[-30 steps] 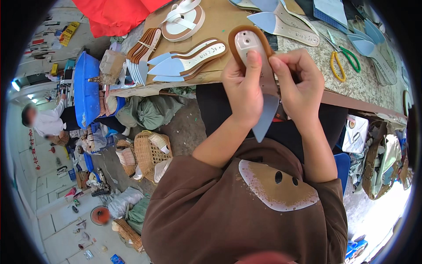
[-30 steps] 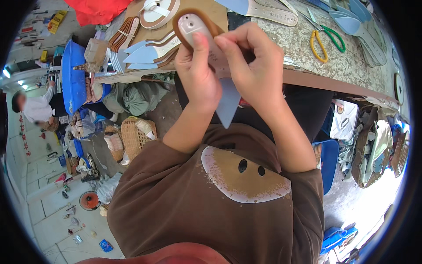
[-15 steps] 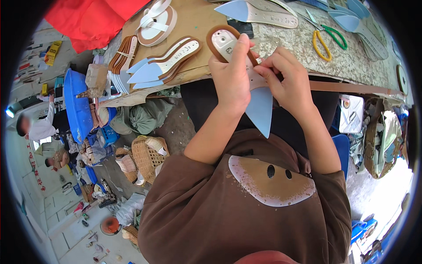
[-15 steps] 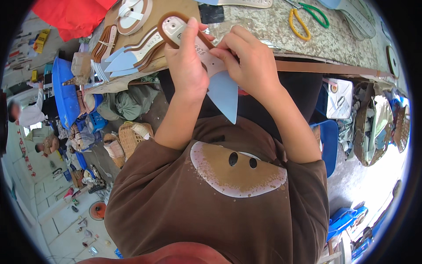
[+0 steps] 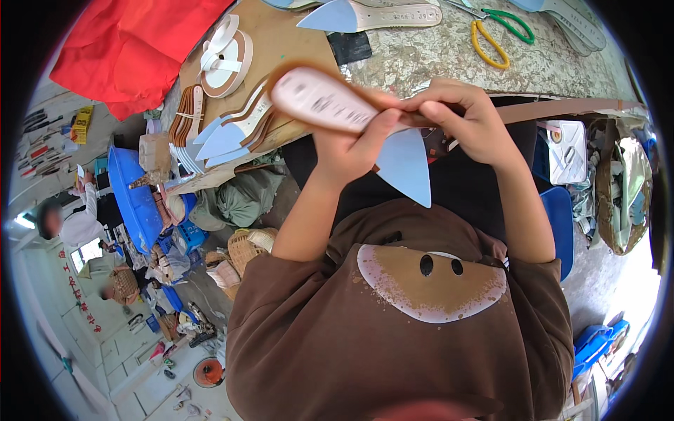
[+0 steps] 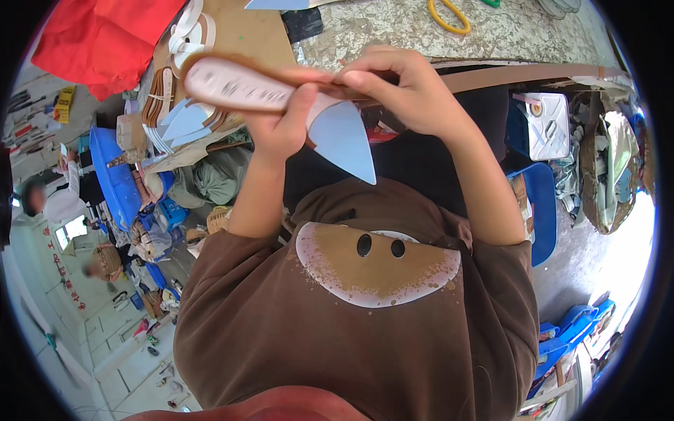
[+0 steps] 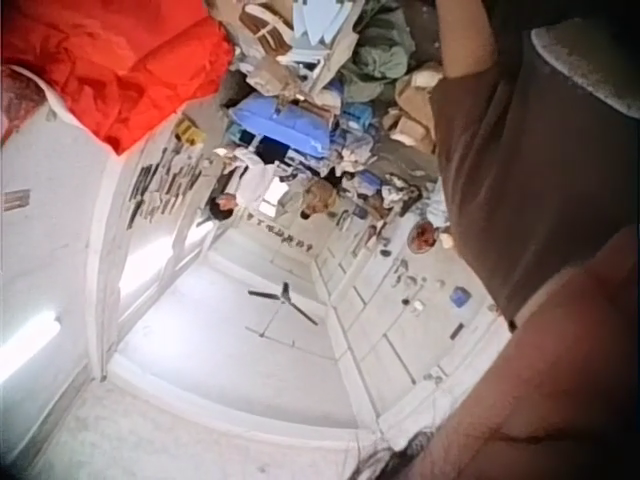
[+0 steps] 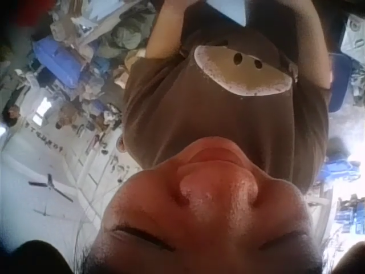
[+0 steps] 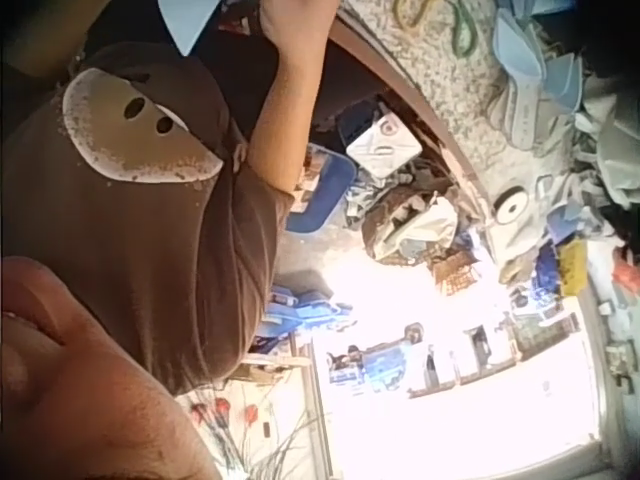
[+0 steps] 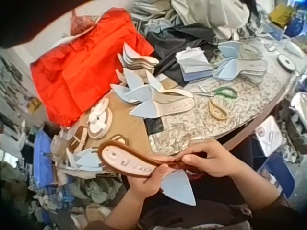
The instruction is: Cutting and attaching trim to shoe soles in a factory setting.
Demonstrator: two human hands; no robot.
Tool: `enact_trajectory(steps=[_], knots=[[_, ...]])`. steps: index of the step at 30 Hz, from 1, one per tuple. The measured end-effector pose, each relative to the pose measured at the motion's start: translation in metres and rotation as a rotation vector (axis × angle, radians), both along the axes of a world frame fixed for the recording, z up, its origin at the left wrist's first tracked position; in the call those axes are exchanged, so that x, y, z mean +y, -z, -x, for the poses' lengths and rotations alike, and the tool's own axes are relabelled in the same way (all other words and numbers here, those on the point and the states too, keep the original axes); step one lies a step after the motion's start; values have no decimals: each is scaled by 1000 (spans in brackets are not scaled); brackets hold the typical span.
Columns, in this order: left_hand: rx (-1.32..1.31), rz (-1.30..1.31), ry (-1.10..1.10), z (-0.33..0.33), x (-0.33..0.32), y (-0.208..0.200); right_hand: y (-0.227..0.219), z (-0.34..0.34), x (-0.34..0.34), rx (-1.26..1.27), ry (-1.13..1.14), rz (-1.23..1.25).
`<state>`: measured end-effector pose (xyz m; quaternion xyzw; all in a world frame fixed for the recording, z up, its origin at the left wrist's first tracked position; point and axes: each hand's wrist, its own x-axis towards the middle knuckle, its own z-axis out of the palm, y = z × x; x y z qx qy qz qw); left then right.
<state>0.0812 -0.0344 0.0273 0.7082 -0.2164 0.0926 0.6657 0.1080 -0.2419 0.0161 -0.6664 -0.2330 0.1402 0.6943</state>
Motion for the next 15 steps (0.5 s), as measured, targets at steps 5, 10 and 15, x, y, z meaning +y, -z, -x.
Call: enact_trajectory(steps=[5, 10, 15], knots=[[-298, 79, -269, 15, -11, 5, -14, 28, 14, 334, 117, -212], [-462, 34, -331, 11, -22, 1, -17, 33, 24, -295, 347, 118], [-429, -233, -346, 8, -25, 5, -10, 13, 14, -174, 232, 267]])
